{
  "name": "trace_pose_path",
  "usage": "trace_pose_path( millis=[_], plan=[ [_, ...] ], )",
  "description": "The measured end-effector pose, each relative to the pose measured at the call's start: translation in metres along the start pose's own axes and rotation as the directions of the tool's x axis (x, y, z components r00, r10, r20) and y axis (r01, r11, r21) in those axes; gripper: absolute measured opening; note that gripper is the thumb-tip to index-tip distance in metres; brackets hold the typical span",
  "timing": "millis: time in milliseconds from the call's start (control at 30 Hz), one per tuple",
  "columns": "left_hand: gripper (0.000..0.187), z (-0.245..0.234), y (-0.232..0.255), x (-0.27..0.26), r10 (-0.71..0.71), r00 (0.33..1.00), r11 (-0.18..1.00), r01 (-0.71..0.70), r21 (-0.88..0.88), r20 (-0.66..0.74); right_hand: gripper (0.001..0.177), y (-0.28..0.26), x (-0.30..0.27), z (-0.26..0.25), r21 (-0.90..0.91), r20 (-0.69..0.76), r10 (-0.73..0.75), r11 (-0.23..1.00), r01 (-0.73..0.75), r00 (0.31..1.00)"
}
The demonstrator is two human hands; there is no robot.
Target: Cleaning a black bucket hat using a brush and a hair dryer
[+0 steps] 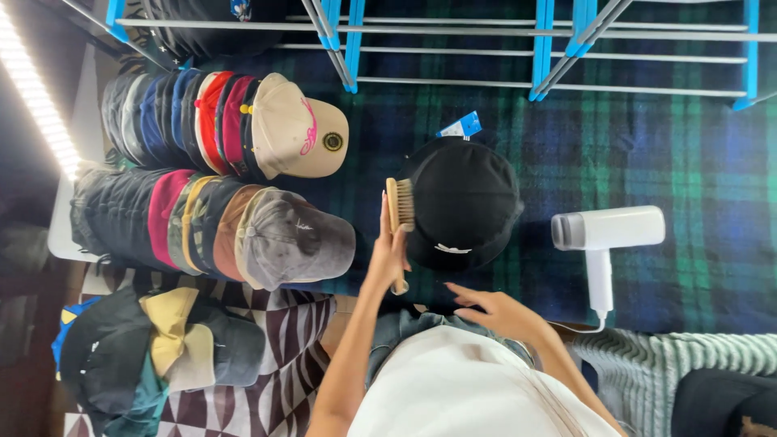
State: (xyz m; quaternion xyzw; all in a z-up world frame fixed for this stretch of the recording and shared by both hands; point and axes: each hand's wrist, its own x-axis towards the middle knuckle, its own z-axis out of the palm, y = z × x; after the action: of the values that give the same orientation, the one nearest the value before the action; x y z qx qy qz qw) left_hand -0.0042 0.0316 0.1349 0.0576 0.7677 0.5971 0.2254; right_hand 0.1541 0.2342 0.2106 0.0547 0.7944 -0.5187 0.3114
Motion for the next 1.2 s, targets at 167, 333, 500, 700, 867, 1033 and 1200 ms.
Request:
trace_pose_path(
  millis=[167, 333, 500, 700, 867, 1033, 1200],
  plan=[
    [0.062, -0.04, -0.069, 0.055, -0.197, 0.98, 0.899, 0.165, 0.407, 0.039, 0.062, 0.029, -0.014, -0.054, -0.032, -0.093, 0.242, 0.969, -0.246, 0.966],
    [0.059, -0.054, 0.037, 0.046, -0.075, 0.995, 0.92, 0.092, 0.381, -0.06, 0.061, 0.026, -0.021, -0.095, -0.005, -0.279, 0.277, 0.957, -0.29, 0.919],
    [0.052, -0.042, 0.075, 0.076, -0.074, 0.961, 0.939, -0.023, 0.344, 0.266, 0.052, 0.03, -0.009, -0.097, 0.145, -0.429, 0.264, 0.964, -0.223, 0.864],
    [0.054, -0.066, 0.033, 0.145, -0.072, 0.927, 0.52, -0.28, 0.807, 0.369, 0.043, 0.037, 0.013, -0.103, 0.167, -0.56, 0.228, 0.973, -0.161, 0.797],
    [0.053, -0.065, 0.133, 0.15, -0.016, 0.858, 0.74, -0.336, 0.583, 0.513, 0.042, 0.036, 0.041, -0.094, 0.306, -0.659, 0.235, 0.952, -0.031, 0.715],
    [0.054, -0.06, 0.157, 0.152, -0.05, 0.704, 0.867, -0.322, 0.381, 0.709, 0.051, 0.091, 0.093, -0.046, 0.503, -0.736, 0.231, 0.815, 0.287, 0.636],
    [0.051, -0.075, 0.065, 0.188, -0.203, 0.7, 0.817, -0.265, 0.513, 0.685, 0.056, 0.121, 0.109, -0.014, 0.602, -0.727, 0.316, 0.72, 0.344, 0.61]
  ],
)
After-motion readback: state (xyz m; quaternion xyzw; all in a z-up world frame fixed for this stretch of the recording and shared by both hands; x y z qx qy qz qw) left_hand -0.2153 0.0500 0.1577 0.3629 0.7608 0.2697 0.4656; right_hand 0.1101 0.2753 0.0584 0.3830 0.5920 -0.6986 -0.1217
